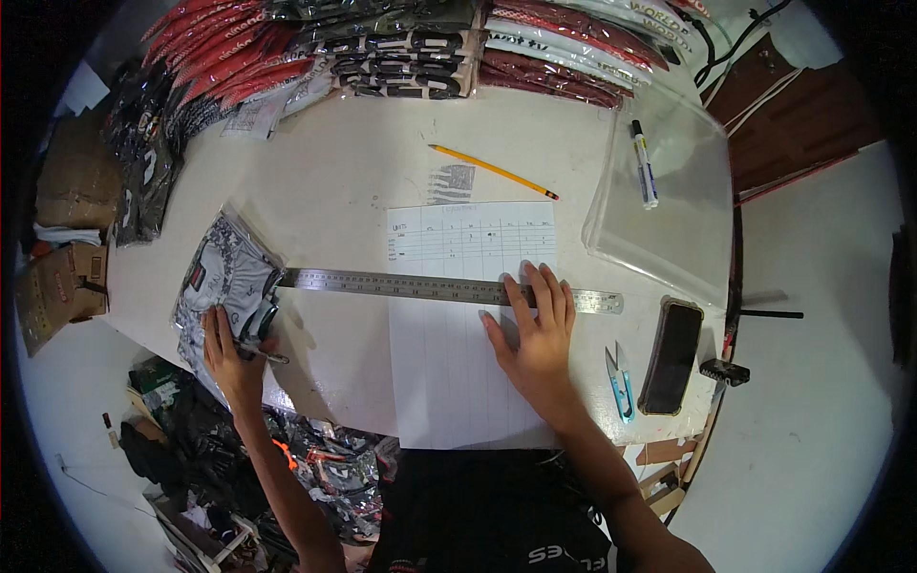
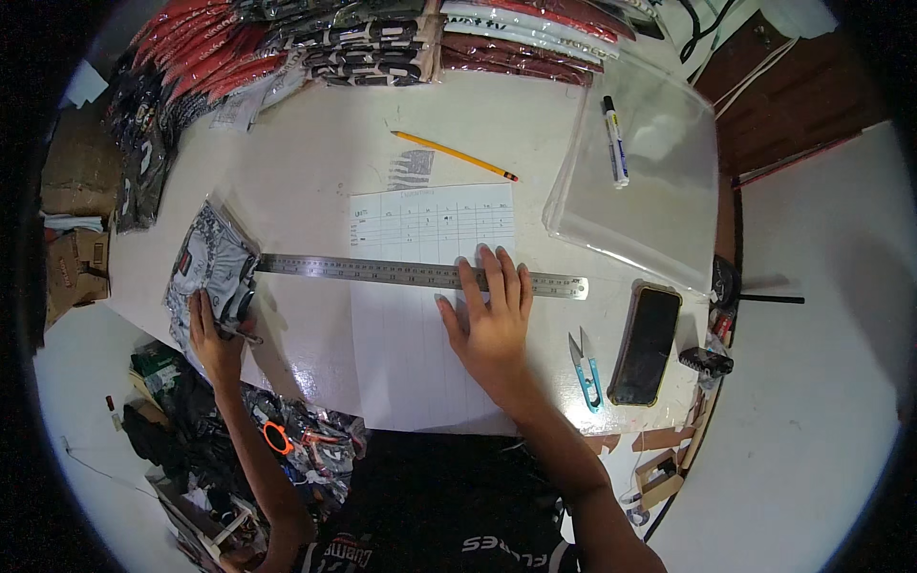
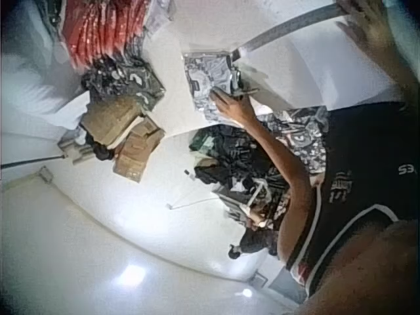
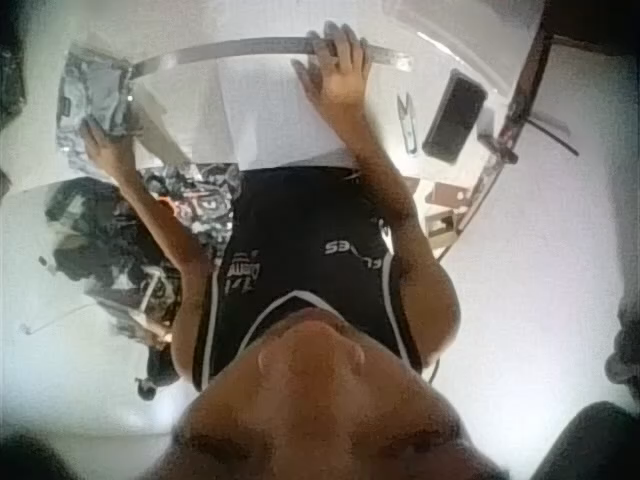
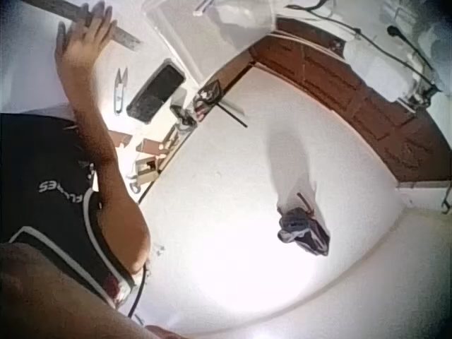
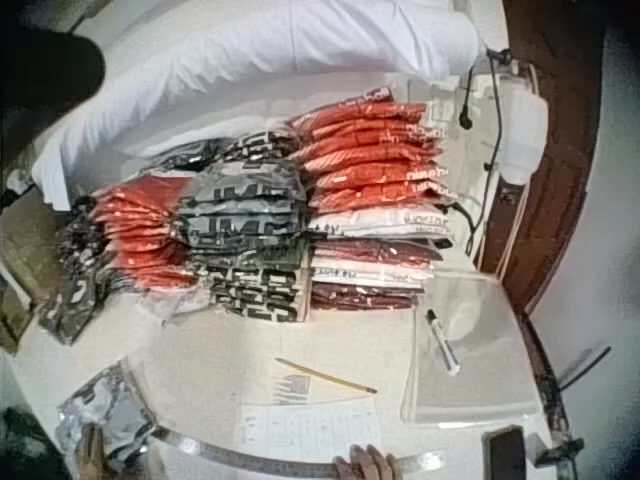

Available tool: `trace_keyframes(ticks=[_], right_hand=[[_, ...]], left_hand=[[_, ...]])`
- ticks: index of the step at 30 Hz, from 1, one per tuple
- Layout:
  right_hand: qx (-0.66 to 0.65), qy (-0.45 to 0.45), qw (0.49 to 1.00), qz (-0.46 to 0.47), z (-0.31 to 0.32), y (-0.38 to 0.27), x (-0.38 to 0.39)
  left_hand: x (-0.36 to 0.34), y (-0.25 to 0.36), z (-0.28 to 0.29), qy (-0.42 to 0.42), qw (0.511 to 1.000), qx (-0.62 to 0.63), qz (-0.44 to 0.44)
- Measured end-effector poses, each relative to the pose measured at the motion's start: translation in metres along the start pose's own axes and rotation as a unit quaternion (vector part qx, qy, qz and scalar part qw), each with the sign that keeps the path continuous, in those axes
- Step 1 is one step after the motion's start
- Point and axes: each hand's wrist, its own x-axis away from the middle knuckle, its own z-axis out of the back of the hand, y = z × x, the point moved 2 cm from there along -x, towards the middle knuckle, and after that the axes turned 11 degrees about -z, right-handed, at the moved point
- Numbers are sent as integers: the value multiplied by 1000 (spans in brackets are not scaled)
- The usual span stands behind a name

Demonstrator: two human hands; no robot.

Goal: The recorder is counting and recording the inventory of packaged camouflage and patterned shirts on a worksheet.

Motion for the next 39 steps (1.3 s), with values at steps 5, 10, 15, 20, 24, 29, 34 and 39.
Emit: trace_keyframes(ticks=[5,10,15,20,24,29,34,39], right_hand=[[-1,1,1000,13,-4,-6,-2],[-16,-16,1000,-2,-2,-1,0],[52,-2,999,16,-3,8,4],[45,-15,999,21,-9,1,4],[60,-9,998,21,-10,-1,2],[64,-15,997,35,-11,-5,-1],[67,20,997,16,0,1,1],[28,2,999,30,-14,-11,4]], left_hand=[[6,-35,11,1,997,59,47],[35,-24,5,71,996,57,2],[51,81,10,17,983,173,-59],[82,140,33,-12,971,222,-93],[96,169,31,-12,959,268,-92],[96,182,35,-6,933,349,-92],[81,181,40,7,876,470,-107],[92,110,48,32,973,221,59]])
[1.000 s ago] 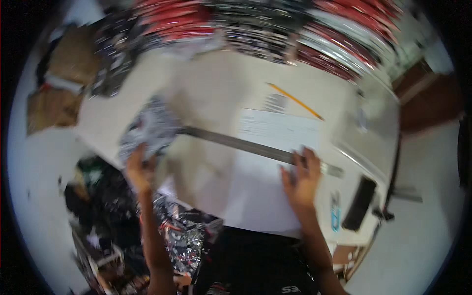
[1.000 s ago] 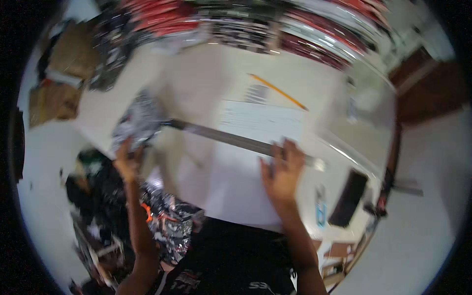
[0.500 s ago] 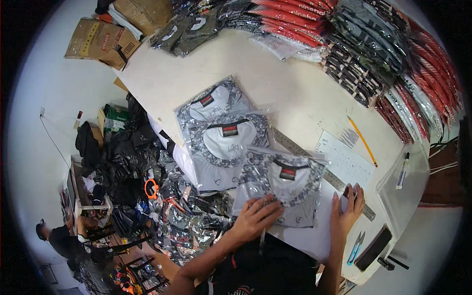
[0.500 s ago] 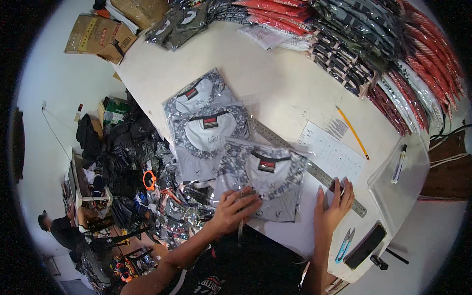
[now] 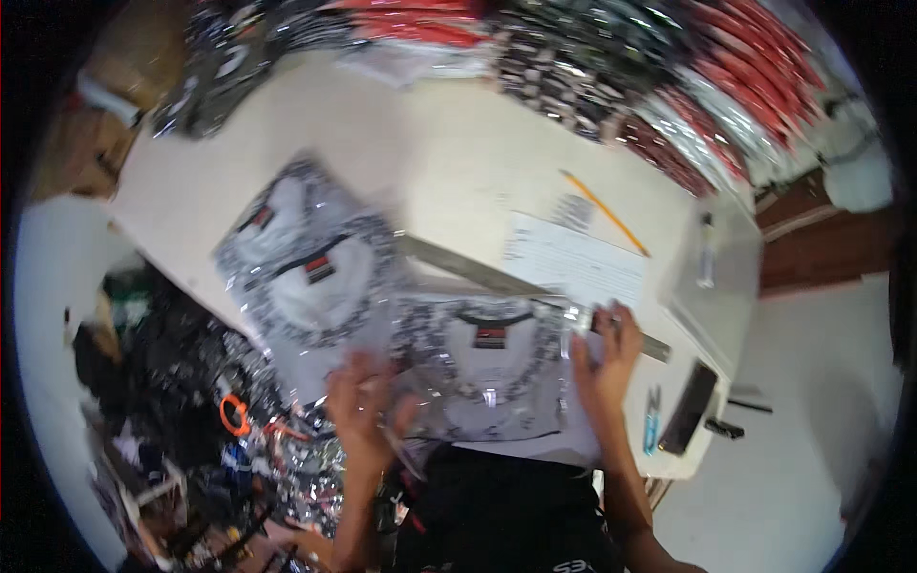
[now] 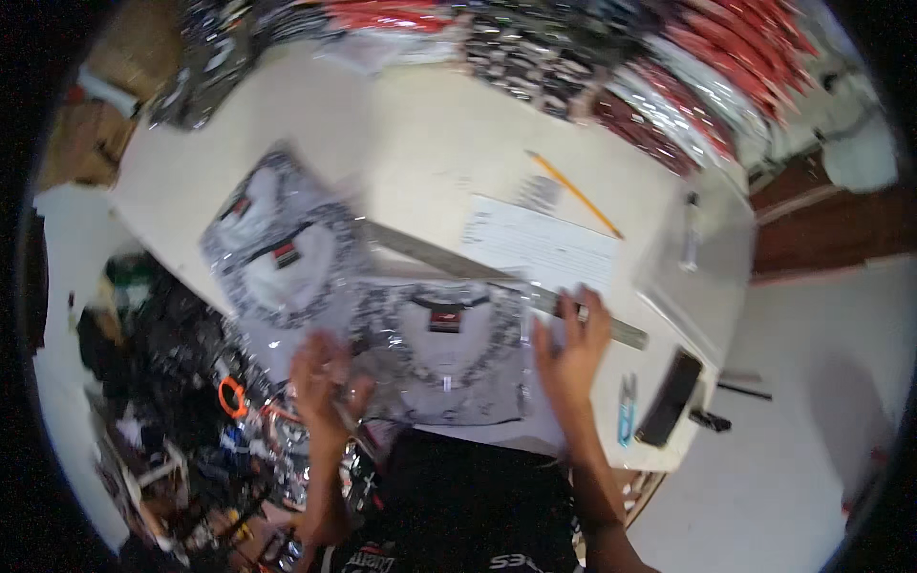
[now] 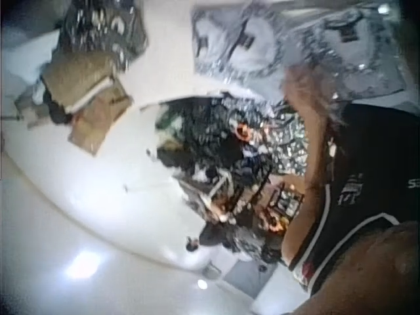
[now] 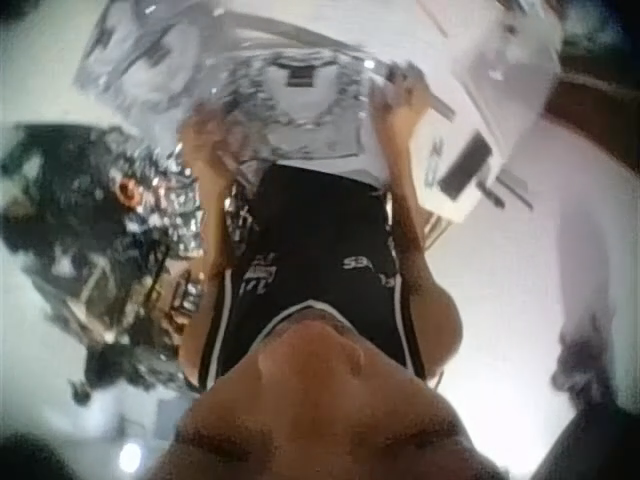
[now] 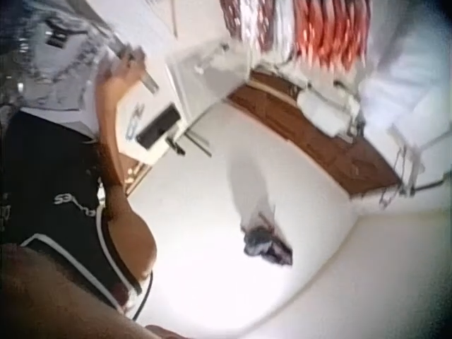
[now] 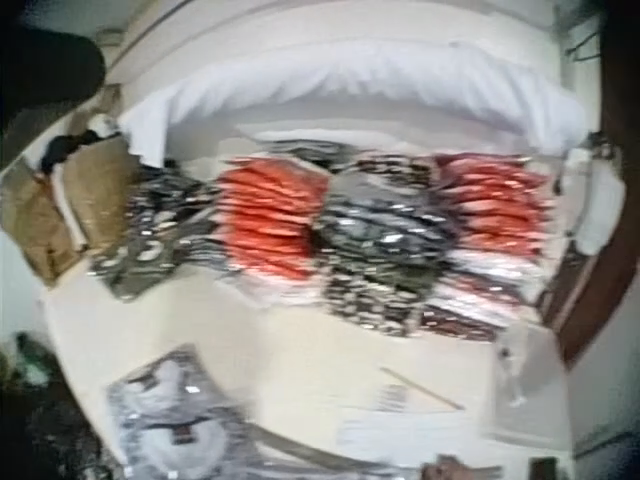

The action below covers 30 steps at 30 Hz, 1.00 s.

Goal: The recorder is counting and recording the inventory of packaged camouflage and patterned shirts on a worksheet.

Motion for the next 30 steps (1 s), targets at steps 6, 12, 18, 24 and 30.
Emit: trace_keyframes(ticks=[6,12,18,24,30], right_hand=[[58,6,998,11,9,1,-1],[-103,-28,993,42,8,-39,-27],[26,-21,998,55,-32,-87,-43],[21,-30,999,31,-37,-89,-44],[-3,-42,999,3,-31,-77,-42]], left_hand=[[-30,-39,-17,-24,993,-84,77],[-44,-48,-2,53,998,-29,34],[-99,48,-53,-47,998,34,-19],[-94,50,-83,-84,996,27,-29],[-98,54,-84,-95,995,23,-24]])
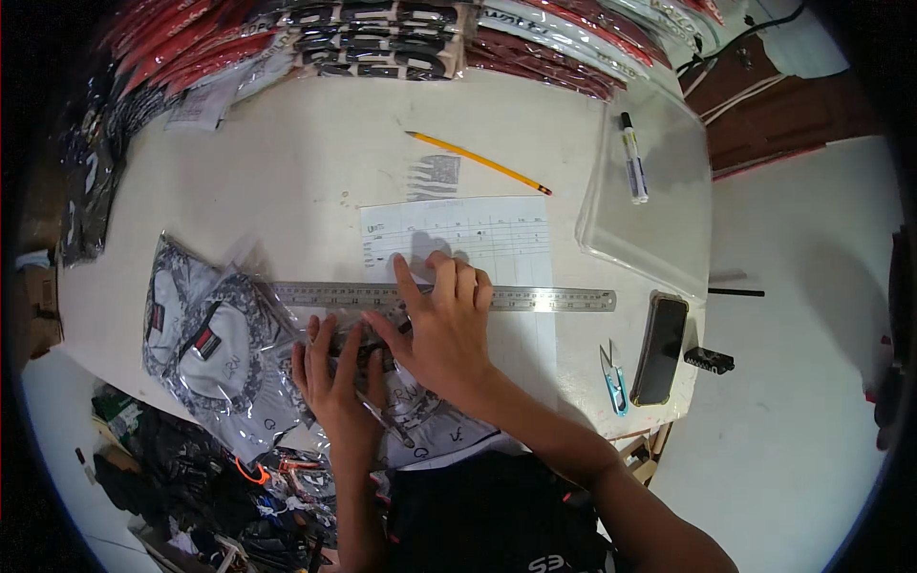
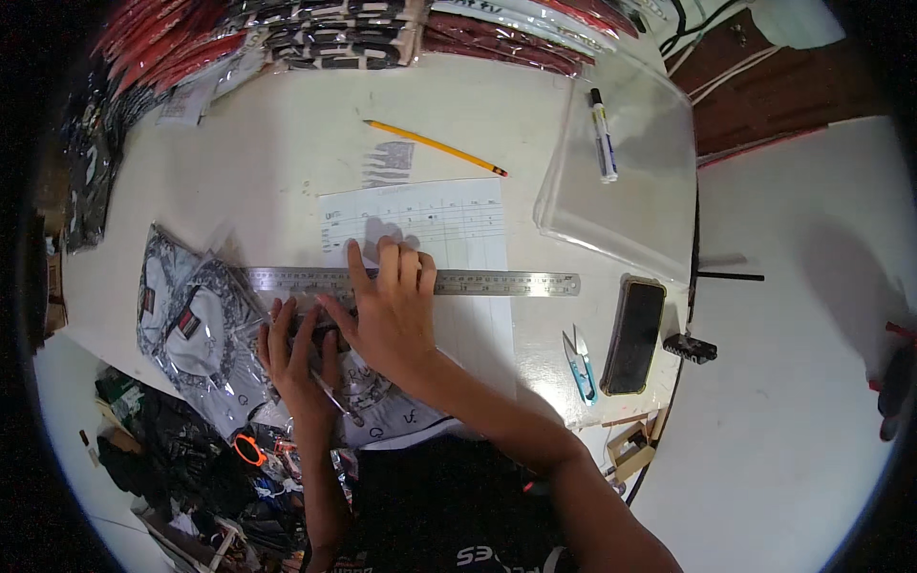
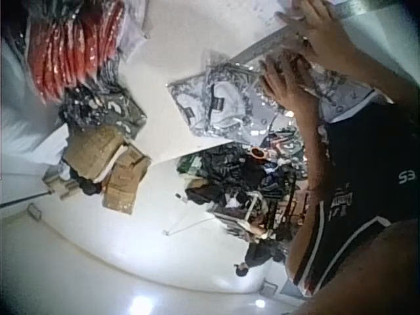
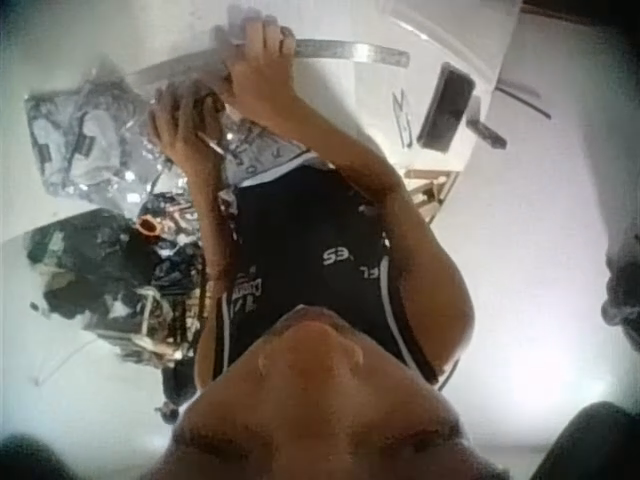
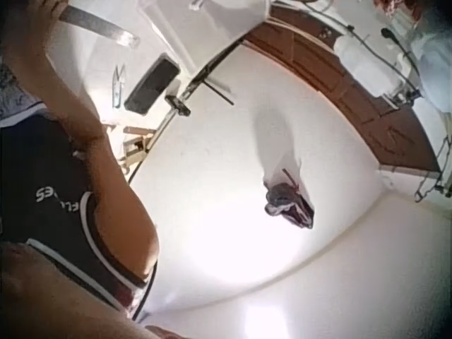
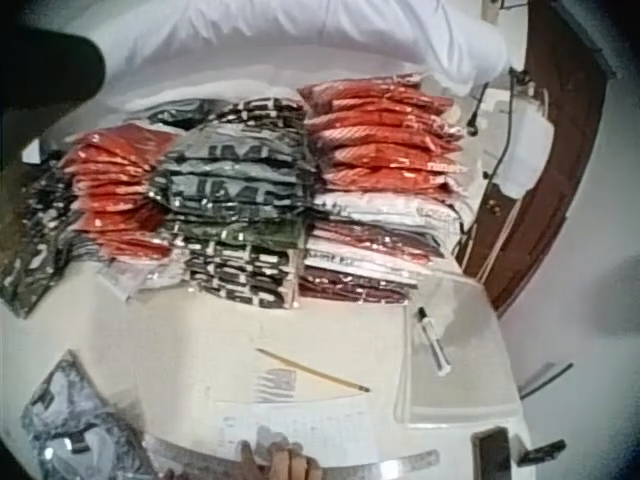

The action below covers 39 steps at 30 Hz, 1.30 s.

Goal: The recorder is counting and recording the inventory of packaged camouflage and patterned shirts on a worksheet.

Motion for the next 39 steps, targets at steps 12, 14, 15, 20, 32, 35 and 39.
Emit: trace_keyframes(ticks=[12,14,15,20,32,35,39], right_hand=[[40,22,999,-18,34,46,6],[34,17,999,-15,35,44,6],[33,13,999,-15,35,42,6],[-15,30,999,37,23,10,0],[26,21,999,4,12,8,-9],[22,10,1000,-7,18,11,-9],[16,5,1000,-26,26,25,-5]], left_hand=[[2,-4,1,11,1000,-8,4],[3,-4,1,10,1000,-5,5],[2,-4,2,10,1000,-14,9],[3,-4,-1,14,1000,4,1],[0,-1,1,17,1000,18,6],[1,-2,3,15,1000,4,8],[1,-1,0,12,1000,0,5]])
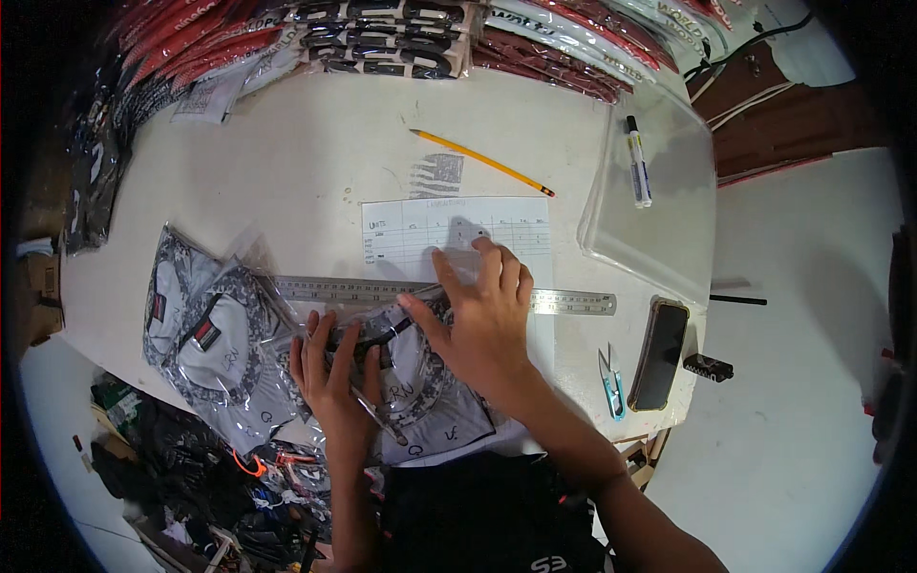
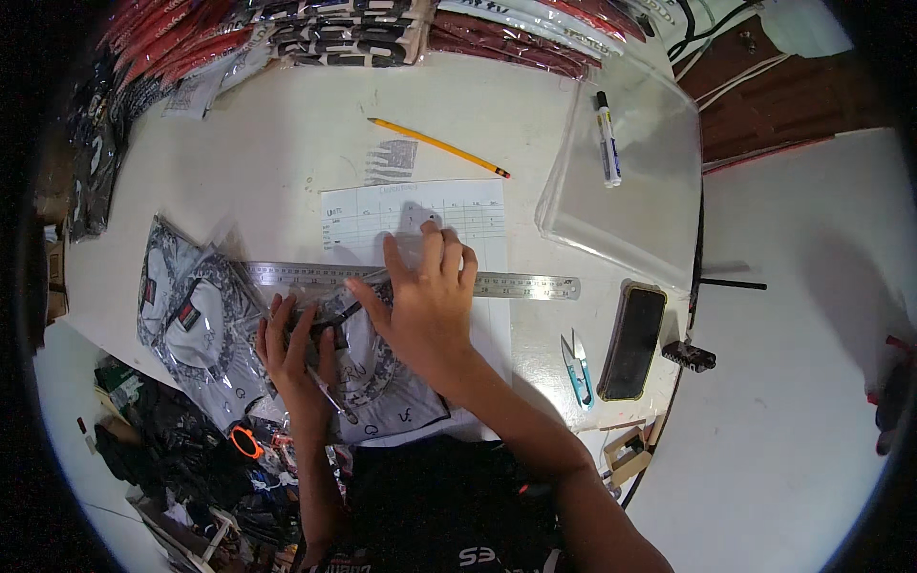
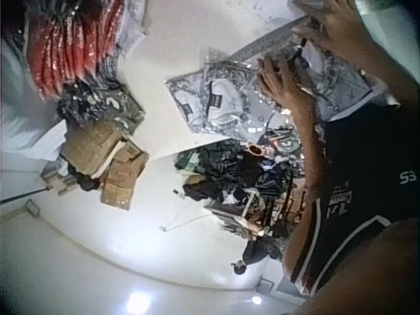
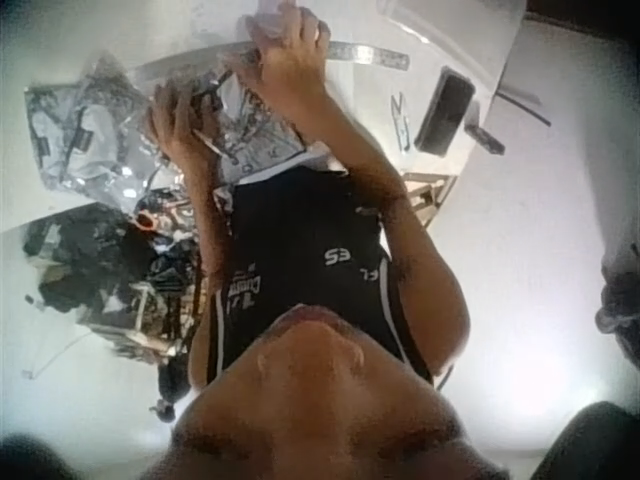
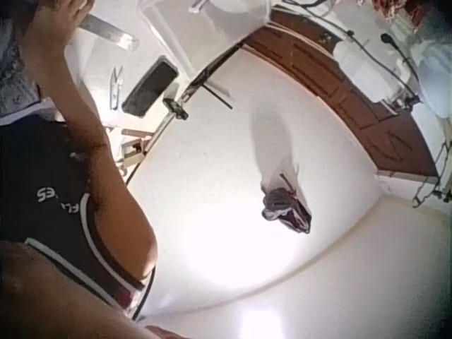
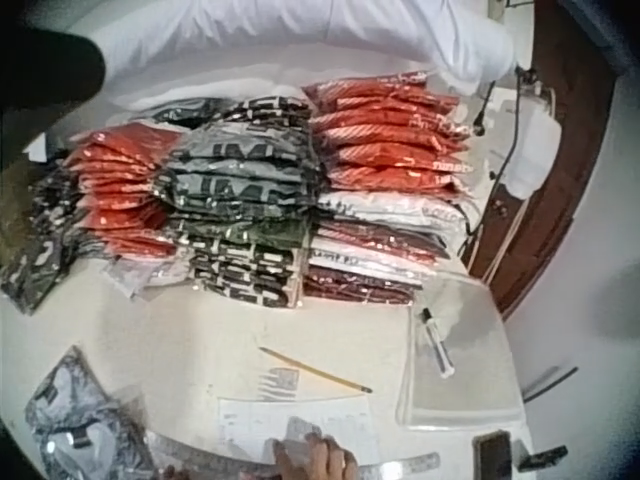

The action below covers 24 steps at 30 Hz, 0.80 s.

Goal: The recorder is counting and recording the inventory of packaged camouflage and patterned shirts on a worksheet.

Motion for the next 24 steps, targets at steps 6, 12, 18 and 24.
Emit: trace_keyframes(ticks=[6,12,18,24], right_hand=[[33,9,999,-42,19,30,3],[57,24,994,-94,39,56,2],[57,16,992,-112,40,62,3],[98,59,991,-64,34,74,9]], left_hand=[[-3,7,-1,-4,1000,3,0],[-3,6,-2,-2,1000,-14,-8],[-7,3,2,0,1000,-23,-6],[5,-7,-6,28,999,21,-29]])
